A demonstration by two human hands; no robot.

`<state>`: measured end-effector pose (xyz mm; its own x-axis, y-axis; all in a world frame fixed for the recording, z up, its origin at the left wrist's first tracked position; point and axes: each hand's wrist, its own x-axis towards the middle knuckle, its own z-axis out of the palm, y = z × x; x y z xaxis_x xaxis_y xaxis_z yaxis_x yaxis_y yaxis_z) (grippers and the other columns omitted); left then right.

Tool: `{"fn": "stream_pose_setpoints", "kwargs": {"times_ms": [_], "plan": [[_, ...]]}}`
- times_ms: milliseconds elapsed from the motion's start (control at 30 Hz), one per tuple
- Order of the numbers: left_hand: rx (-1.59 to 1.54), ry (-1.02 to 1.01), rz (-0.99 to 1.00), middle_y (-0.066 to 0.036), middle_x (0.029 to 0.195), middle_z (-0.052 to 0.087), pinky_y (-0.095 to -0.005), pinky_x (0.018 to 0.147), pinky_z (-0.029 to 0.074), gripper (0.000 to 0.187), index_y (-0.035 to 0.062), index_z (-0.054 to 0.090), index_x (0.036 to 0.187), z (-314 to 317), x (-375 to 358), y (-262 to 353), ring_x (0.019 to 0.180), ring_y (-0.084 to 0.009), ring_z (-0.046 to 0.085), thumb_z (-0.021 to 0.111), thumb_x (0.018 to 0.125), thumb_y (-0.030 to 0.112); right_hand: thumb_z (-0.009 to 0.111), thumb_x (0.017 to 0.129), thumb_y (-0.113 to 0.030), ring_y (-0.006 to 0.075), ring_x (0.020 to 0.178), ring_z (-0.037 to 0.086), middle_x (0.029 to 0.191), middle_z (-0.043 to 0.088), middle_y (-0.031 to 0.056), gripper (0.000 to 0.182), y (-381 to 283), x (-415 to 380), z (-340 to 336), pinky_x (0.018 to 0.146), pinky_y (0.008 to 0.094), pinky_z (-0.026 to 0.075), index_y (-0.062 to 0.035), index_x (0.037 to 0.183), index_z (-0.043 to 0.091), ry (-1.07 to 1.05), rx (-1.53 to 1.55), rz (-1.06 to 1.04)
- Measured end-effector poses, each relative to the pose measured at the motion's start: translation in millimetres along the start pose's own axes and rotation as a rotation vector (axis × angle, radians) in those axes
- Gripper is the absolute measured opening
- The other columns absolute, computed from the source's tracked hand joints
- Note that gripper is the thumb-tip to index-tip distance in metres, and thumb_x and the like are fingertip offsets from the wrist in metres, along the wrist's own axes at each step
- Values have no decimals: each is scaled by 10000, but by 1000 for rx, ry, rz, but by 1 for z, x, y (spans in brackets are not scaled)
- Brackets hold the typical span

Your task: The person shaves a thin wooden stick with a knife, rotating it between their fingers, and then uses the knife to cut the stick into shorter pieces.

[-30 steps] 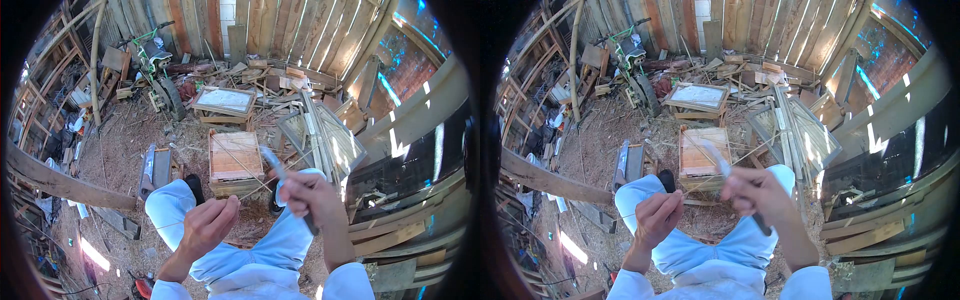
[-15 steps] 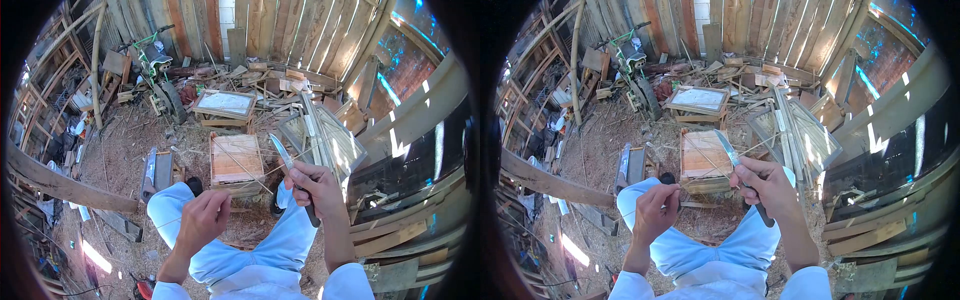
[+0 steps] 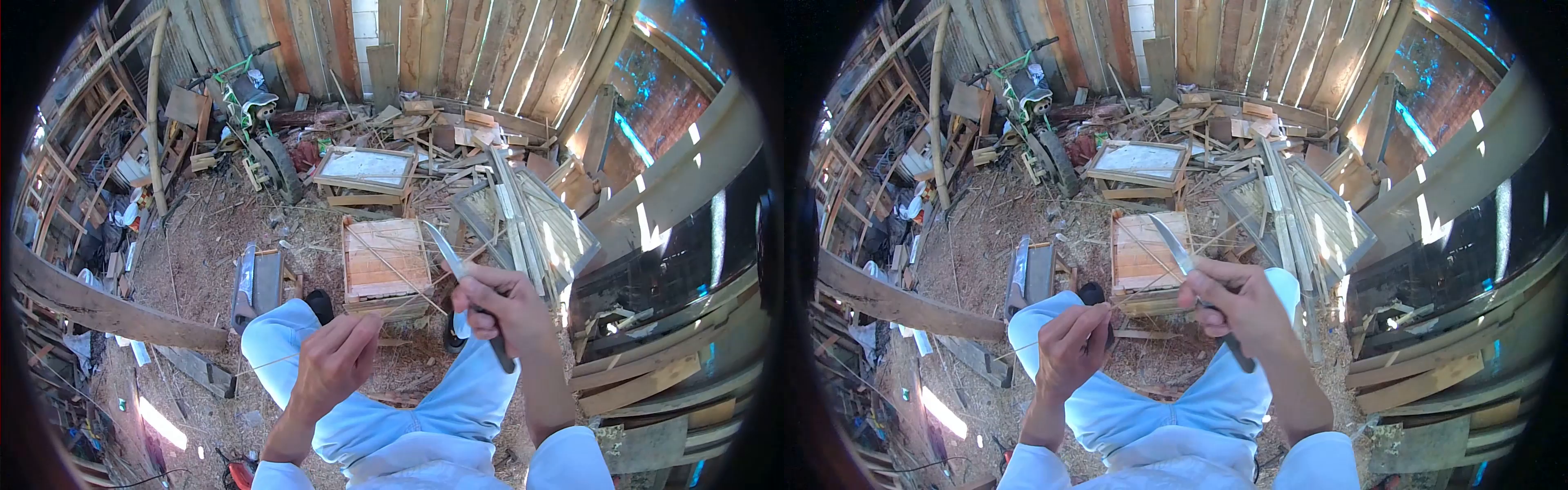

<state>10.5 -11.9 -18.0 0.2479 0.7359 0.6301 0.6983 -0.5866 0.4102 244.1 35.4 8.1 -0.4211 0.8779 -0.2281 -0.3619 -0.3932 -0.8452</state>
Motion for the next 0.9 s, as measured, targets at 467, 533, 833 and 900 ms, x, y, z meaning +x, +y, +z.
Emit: {"fn": "stream_pose_setpoints", "kwargs": {"times_ms": [467, 533, 833, 900], "plan": [[-2, 24, 28, -85, 764, 605, -323, 521, 473, 256, 23, 599, 931, -6, -2, -9, 639, -241, 602, 664, 701, -69, 533, 928, -104, 38, 529, 409, 766, 566, 38, 279, -14, 1, -10, 416, 164, 313, 10, 1182, 553, 98, -43, -97], [-23, 17, 3, -91, 776, 616, -325, 530, 480, 240, 25, 603, 918, -4, -2, -8, 647, -249, 611, 664, 706, -69, 536, 927, -105, 37, 531, 406, 766, 564, 33, 264, -13, -4, -1, 416, 161, 307, 15, 1162, 560, 82, -32, -34], [-58, -15, -35, -103, 770, 621, -319, 539, 490, 210, 24, 605, 900, -8, -4, -10, 650, -267, 620, 656, 718, -68, 550, 917, -110, 21, 518, 394, 770, 550, 23, 316, -27, -4, -25, 411, 156, 297, 11, 1209, 539, 79, 20, -77], [-78, -40, -42, -97, 737, 608, -325, 530, 483, 207, 21, 606, 901, -9, -5, -11, 631, -256, 617, 653, 721, -70, 540, 921, -109, 17, 507, 385, 778, 543, 14, 317, -27, -5, -26, 406, 147, 284, 1, 1219, 533, 153, 26, -72]]}}
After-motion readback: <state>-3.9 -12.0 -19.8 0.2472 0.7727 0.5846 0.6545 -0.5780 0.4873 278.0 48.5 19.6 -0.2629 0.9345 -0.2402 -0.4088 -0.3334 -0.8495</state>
